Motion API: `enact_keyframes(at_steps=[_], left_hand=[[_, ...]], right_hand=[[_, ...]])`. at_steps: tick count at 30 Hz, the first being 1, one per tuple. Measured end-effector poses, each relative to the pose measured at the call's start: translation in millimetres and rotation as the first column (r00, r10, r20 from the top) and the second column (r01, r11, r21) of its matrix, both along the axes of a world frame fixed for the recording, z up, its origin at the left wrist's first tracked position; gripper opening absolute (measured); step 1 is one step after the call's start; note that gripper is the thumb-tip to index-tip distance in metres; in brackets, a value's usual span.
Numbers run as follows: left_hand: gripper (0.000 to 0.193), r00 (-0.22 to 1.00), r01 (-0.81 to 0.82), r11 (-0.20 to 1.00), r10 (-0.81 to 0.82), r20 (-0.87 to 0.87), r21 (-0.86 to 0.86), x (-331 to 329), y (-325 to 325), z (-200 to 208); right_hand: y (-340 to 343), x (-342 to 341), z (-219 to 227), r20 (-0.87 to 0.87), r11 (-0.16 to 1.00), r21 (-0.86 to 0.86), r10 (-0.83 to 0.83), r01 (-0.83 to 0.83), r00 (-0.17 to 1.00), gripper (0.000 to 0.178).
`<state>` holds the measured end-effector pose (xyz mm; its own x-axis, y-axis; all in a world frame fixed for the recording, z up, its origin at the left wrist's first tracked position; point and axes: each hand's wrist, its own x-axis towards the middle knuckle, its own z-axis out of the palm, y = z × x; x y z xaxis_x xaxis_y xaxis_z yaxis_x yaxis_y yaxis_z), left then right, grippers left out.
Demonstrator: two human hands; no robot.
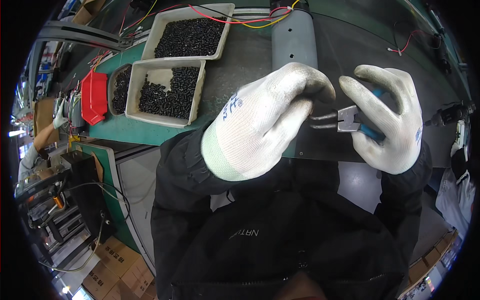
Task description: Assembling electric motors and fan components on a manual assembly line.
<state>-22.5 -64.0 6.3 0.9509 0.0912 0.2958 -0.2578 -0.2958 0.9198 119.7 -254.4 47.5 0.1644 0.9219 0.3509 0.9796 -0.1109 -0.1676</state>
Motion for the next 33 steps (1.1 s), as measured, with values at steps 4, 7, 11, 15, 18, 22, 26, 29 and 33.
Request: enact_keyframes(at_steps=[4, 7, 11, 15, 18, 22, 26, 29, 33], left_hand=[[0.03, 0.997, -0.027, 0.984, 0.012, -0.082, -0.174, -0.9, -2.6, 3.8], [0.03, 0.993, -0.052, 0.985, 0.033, -0.114, -0.165, -1.1, -2.2, 1.2], [0.03, 0.992, -0.075, 0.987, 0.058, -0.116, -0.14, -2.0, -3.3, -0.3], [0.029, 0.987, -0.101, 0.991, 0.089, -0.133, -0.092, -2.0, -3.1, -1.4], [0.029, 0.985, -0.119, 0.99, 0.109, -0.135, -0.073, -3.9, -3.5, 0.2], [0.028, 0.981, -0.136, 0.985, 0.119, -0.15, -0.11, -5.0, -4.2, -0.5], [0.027, 0.981, -0.149, 0.984, 0.134, -0.142, -0.1, -4.3, -4.3, -1.6], [0.025, 0.973, -0.186, 0.981, 0.176, -0.151, -0.056, -1.6, -5.0, 0.0], [0.023, 0.963, -0.237, 0.968, 0.224, -0.151, -0.079, 20.8, -2.2, 2.7]], right_hand=[[0.8, 0.6, -3.5, -0.032, 1.0, 0.006, -0.02, 0.02, 0.999, 0.066], [2.6, 0.2, -5.3, -0.032, 0.999, 0.012, -0.036, 0.036, 0.999, 0.067], [3.8, 0.9, -4.4, 0.0, 1.0, 0.006, -0.024, 0.024, 1.0, 0.066], [3.9, 0.6, -1.4, 0.049, 1.0, -0.006, -0.015, 0.015, 0.999, 0.065], [4.4, 0.4, -0.2, 0.053, 1.0, -0.002, -0.003, 0.003, 0.999, 0.064], [4.2, -0.4, -1.7, 0.056, 1.0, 0.01, -0.004, 0.003, 0.998, 0.063], [7.5, -0.2, -5.0, 0.053, 1.0, 0.014, 0.001, -0.002, 0.999, 0.064], [11.5, 2.5, -11.0, 0.098, 1.0, 0.018, -0.016, 0.014, 0.995, 0.062], [23.5, 25.8, -38.0, -0.012, 0.992, 0.114, -0.057, 0.058, 0.998, 0.048]])
